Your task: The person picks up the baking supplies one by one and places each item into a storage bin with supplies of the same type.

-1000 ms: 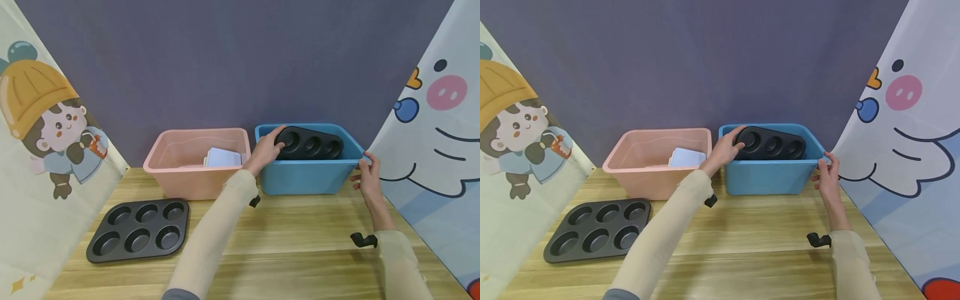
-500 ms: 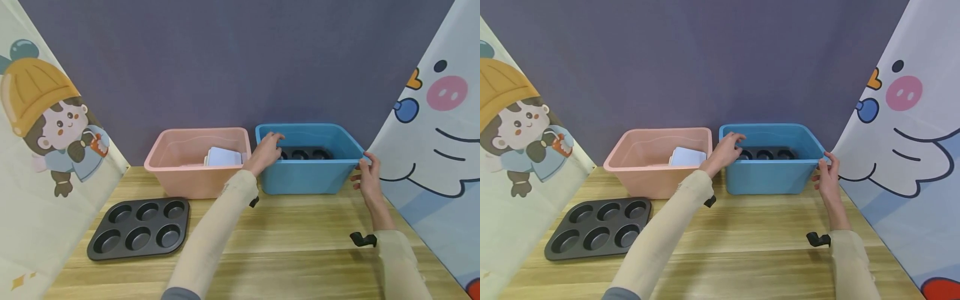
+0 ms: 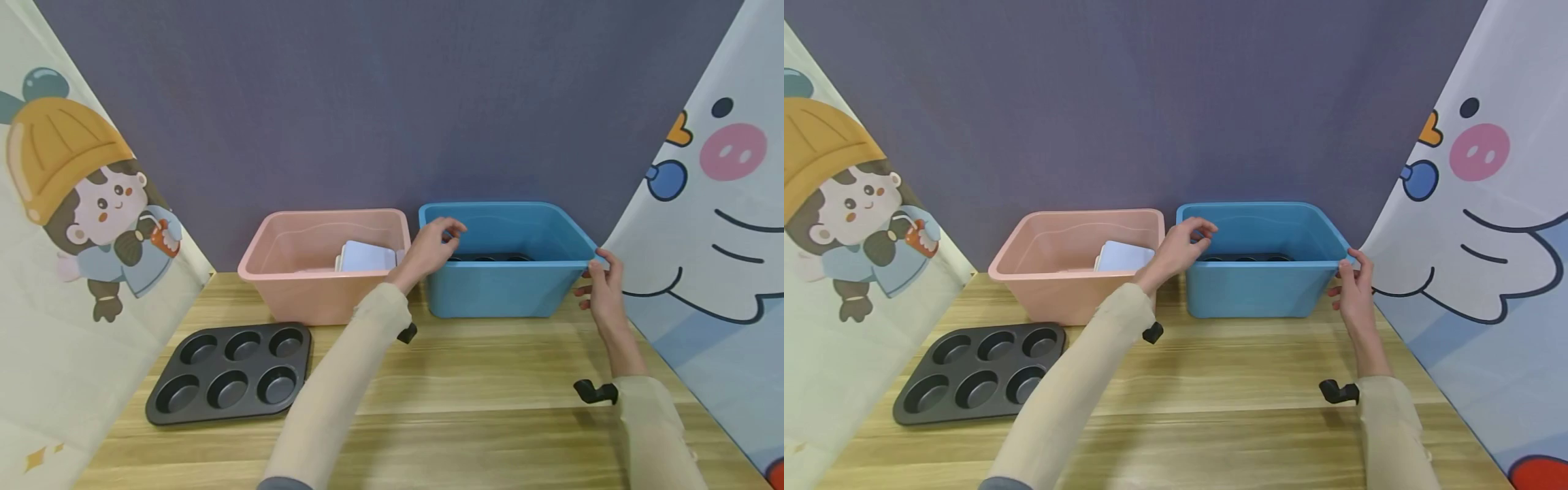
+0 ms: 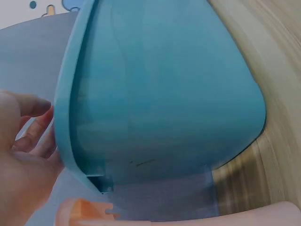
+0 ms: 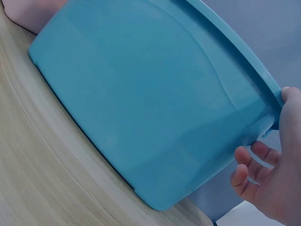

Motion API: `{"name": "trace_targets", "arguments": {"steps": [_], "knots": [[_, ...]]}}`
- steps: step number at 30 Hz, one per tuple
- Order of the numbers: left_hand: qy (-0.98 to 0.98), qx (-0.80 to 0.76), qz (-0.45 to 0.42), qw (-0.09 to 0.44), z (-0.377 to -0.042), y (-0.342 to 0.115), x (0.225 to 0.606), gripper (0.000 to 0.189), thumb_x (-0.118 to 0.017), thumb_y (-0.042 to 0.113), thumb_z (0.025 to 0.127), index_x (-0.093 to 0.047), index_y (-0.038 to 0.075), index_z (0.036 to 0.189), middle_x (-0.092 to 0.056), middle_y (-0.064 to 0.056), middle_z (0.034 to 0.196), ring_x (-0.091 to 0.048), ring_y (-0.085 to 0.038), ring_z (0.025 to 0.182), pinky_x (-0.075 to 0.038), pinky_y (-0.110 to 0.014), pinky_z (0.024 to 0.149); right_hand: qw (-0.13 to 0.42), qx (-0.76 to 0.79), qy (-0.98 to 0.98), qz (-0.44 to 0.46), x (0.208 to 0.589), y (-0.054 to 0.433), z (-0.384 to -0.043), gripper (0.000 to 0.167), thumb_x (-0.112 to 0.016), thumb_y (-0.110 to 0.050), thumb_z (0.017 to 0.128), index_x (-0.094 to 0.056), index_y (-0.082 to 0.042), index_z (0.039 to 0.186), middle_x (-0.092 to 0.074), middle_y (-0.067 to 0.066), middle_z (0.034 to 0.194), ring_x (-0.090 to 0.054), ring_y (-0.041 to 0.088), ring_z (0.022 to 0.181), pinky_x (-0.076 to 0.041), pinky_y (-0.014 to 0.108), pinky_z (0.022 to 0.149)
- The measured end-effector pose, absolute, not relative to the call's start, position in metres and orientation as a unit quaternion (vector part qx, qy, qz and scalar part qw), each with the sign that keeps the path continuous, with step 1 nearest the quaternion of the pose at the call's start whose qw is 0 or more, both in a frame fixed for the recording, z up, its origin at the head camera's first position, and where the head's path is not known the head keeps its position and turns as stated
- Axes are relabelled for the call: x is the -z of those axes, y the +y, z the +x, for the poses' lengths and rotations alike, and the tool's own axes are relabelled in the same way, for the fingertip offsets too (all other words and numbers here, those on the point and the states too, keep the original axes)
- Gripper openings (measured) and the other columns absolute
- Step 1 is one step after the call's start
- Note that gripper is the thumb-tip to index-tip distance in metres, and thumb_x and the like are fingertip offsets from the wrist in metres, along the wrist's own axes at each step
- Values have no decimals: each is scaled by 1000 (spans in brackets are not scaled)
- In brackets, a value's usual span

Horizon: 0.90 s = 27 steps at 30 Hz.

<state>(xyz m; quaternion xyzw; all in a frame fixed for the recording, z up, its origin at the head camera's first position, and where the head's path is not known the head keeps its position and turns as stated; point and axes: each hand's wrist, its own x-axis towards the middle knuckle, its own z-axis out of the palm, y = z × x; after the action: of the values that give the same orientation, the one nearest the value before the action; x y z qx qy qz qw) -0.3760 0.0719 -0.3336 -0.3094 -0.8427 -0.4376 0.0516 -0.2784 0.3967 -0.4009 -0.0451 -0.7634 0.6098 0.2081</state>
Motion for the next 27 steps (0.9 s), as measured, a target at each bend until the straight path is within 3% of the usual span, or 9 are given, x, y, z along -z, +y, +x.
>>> {"name": "trace_targets", "arguments": {"steps": [8, 13, 18, 27], "knots": [[-821, 477, -307, 58, -362, 50, 330, 25, -53, 22, 103, -63, 20, 126, -62, 0, 120, -59, -15, 104, -52, -30, 79, 210, -609, -764, -45, 398, 397, -278, 47, -38, -40, 106, -24, -29, 149, -41, -2, 98, -57, 5, 64, -45, 23, 48], [-804, 507, -305, 50, -358, 36, 336, 24, -53, 22, 103, -63, 20, 125, -62, -2, 115, -61, -18, 92, -50, -30, 73, 202, -605, -769, -48, 399, 398, -276, 48, -36, -42, 106, -22, -29, 150, -41, -3, 98, -57, 5, 64, -46, 25, 49], [-765, 572, -296, 24, -348, 23, 343, 22, -57, 22, 102, -64, 18, 123, -64, -7, 111, -65, -22, 92, -53, -37, 80, 205, -612, -762, -49, 401, 397, -276, 49, -38, -40, 106, -24, -27, 151, -42, -3, 97, -58, 5, 63, -46, 24, 47], [-705, 648, -286, 26, -326, 0, 348, 22, -64, 10, 97, -66, 1, 117, -65, -12, 101, -66, -28, 84, -53, -30, 69, 205, -612, -762, -58, 406, 403, -281, 49, -37, -41, 106, -23, -31, 151, -42, -5, 98, -58, 4, 64, -46, 24, 49]]}}
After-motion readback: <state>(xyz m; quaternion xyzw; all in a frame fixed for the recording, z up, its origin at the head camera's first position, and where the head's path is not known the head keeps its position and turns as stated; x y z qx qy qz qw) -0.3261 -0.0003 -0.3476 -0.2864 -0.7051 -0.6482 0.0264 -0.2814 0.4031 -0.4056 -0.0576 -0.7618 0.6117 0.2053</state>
